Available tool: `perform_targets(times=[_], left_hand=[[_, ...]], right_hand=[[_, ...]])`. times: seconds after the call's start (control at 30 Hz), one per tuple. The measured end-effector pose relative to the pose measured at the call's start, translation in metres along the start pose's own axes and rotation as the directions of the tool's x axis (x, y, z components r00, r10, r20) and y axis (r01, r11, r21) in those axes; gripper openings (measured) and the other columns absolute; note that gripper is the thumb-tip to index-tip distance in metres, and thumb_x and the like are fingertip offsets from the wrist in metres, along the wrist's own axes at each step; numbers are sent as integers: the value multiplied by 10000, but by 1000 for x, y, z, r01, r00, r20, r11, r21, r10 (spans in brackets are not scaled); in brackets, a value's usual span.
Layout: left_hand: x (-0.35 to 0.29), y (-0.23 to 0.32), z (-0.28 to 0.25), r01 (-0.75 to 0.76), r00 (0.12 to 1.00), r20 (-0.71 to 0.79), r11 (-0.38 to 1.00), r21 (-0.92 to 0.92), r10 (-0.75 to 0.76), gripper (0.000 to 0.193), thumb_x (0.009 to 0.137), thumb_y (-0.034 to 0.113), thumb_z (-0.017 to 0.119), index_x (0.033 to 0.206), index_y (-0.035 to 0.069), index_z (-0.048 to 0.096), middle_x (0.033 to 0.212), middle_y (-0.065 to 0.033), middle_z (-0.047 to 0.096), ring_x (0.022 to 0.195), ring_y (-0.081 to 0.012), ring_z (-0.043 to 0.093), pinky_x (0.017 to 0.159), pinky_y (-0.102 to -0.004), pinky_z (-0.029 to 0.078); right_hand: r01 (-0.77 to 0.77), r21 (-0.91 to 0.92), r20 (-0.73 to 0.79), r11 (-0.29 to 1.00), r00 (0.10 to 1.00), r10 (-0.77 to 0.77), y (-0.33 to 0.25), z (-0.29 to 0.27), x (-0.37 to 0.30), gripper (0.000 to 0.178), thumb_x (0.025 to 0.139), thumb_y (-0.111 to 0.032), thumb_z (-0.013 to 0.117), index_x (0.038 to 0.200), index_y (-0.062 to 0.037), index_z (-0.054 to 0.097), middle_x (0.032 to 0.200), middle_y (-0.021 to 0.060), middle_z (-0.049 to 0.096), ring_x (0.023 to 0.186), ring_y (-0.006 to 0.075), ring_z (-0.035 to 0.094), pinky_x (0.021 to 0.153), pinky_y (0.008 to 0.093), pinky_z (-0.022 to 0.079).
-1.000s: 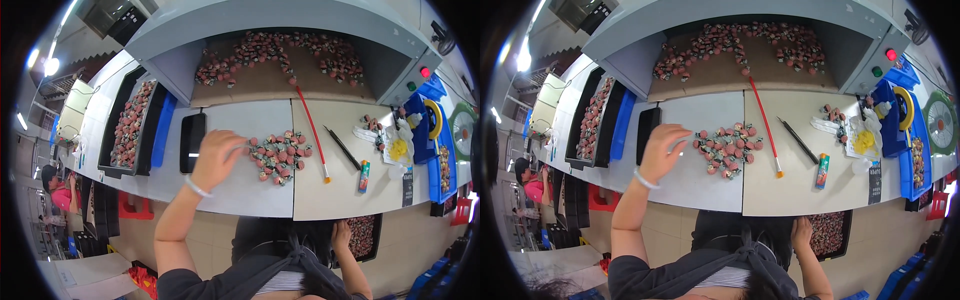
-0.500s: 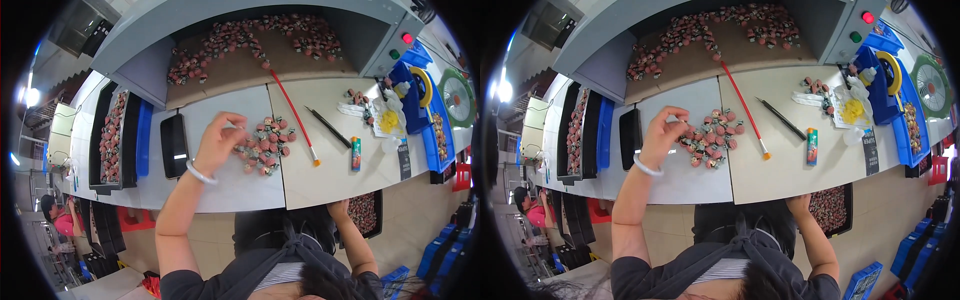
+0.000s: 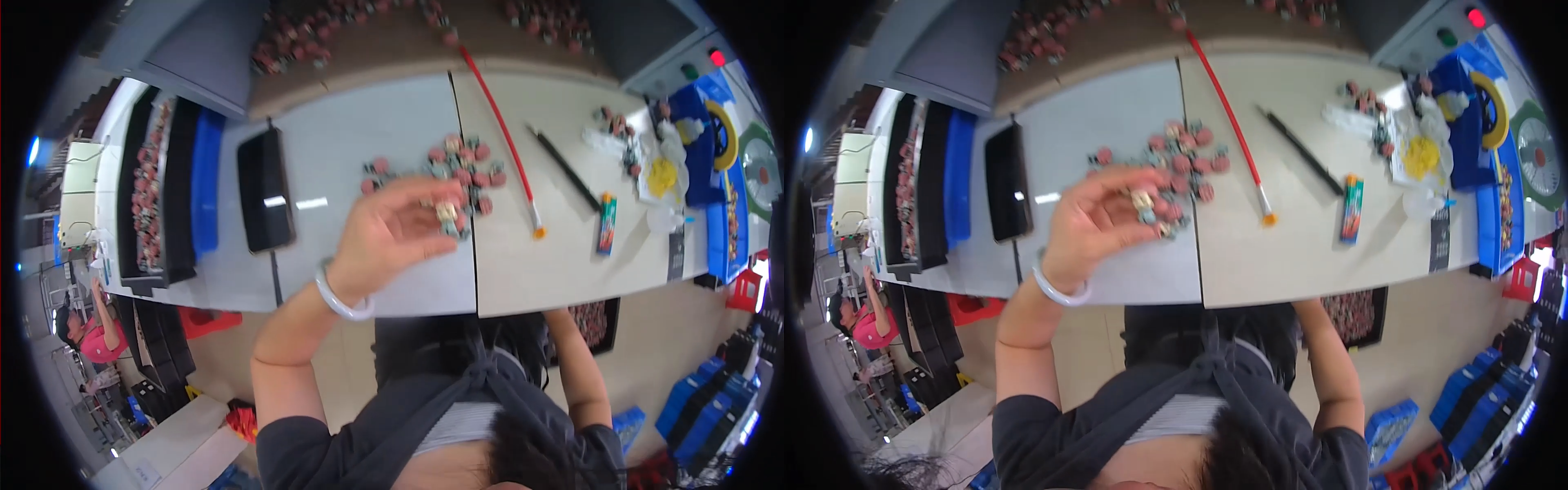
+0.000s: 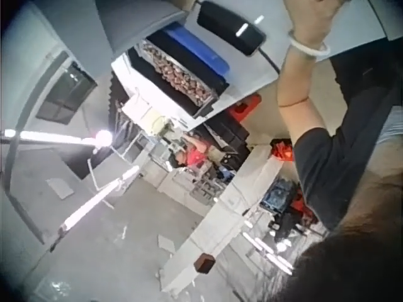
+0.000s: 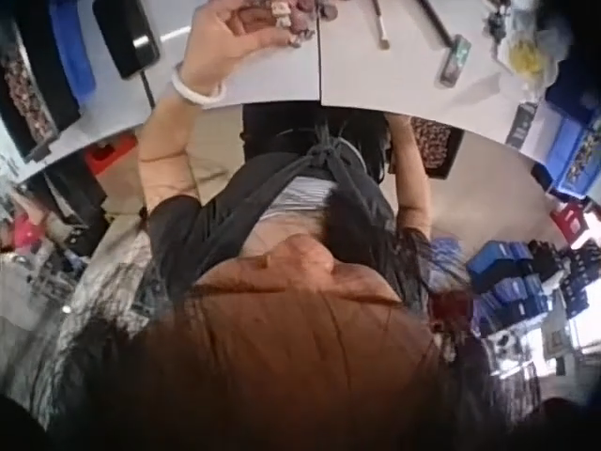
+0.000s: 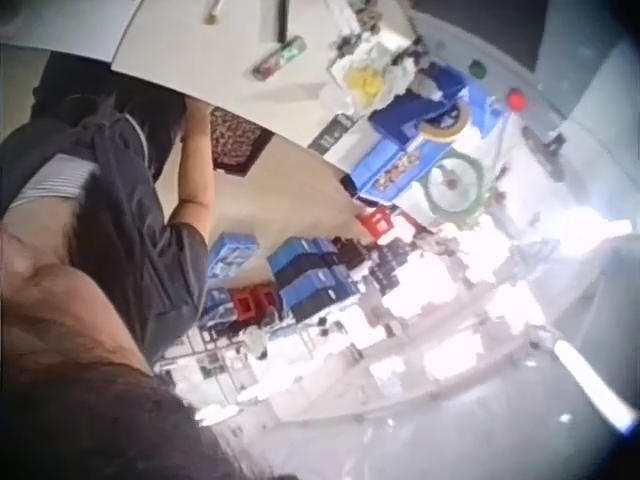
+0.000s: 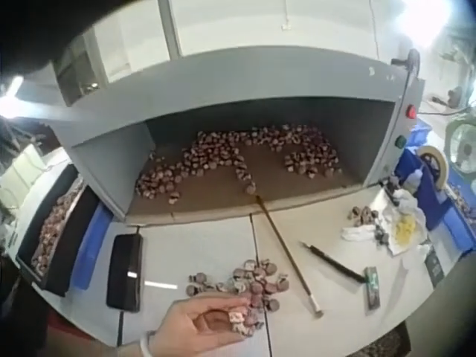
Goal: Assembling and painting small figurines at a factory workbench using a brush and tweezers.
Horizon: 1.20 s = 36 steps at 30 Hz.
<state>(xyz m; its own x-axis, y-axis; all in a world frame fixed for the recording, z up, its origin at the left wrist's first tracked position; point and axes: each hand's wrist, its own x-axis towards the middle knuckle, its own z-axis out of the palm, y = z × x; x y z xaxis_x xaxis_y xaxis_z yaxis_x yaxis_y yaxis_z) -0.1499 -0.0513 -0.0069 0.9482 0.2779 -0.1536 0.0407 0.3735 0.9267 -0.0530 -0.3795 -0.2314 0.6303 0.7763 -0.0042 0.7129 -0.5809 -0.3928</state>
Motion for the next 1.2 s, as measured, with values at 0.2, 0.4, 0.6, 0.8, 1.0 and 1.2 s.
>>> perform_targets(times=[0.2, 0.4, 0.6, 0.8, 1.0, 1.2], left_hand=[[4, -6, -2, -91, 996, 6, 995, 35, 91, 429, 681, -138, 622, 1076, -3, 525, 1104, -110, 537, 946, -169, 580, 829, -292, 490], [2, -11, -1, -89, 996, 12, 991, 100, 89, 413, 683, -123, 632, 1065, -4, 529, 1102, -111, 521, 932, -166, 582, 831, -286, 489], [1, -9, 2, -96, 995, 31, 987, 130, 93, 391, 696, -108, 630, 1062, 0, 543, 1102, -102, 511, 933, -158, 575, 823, -274, 488], [-2, -9, 1, -35, 999, 3, 994, 106, 35, 401, 705, -97, 620, 1084, 8, 541, 1112, -96, 511, 942, -149, 570, 809, -259, 485], [-7, -9, 3, -144, 989, -1, 964, 222, 148, 421, 682, -92, 644, 1079, 6, 546, 1041, -83, 549, 875, -149, 595, 792, -258, 492], [-4, -4, 1, -187, 981, 11, 937, 295, 192, 400, 678, -69, 664, 1056, 7, 559, 1013, -79, 551, 868, -142, 585, 768, -257, 501]], right_hand=[[-8, -48, 185, 999, 983, 17, 1, -9, 4, 365, 763, -234, 592, 1076, -50, 562, 1123, 159, 532, 1078, 337, 470, 940, 431, 342], [53, -67, 275, 996, 961, -33, -18, -19, 15, 355, 760, -235, 597, 1061, -49, 569, 1107, 161, 538, 1066, 343, 476, 933, 433, 349], [127, -114, 297, 985, 951, -88, -25, -44, 38, 344, 757, -235, 603, 1046, -48, 577, 1092, 163, 544, 1053, 348, 483, 927, 434, 355], [234, -175, 281, 956, 943, -180, -36, -75, 28, 334, 755, -235, 608, 1031, -48, 584, 1077, 166, 550, 1041, 354, 489, 921, 435, 361], [103, 550, 685, 829, 512, -518, -115, -200, 88, 173, 767, -162, 579, 900, -51, 586, 861, 114, 598, 816, 295, 575, 726, 369, 455], [145, -72, -152, 987, 976, -154, -132, -216, 192, 174, 743, -108, 603, 890, -27, 559, 829, 123, 584, 796, 301, 567, 667, 373, 447]])
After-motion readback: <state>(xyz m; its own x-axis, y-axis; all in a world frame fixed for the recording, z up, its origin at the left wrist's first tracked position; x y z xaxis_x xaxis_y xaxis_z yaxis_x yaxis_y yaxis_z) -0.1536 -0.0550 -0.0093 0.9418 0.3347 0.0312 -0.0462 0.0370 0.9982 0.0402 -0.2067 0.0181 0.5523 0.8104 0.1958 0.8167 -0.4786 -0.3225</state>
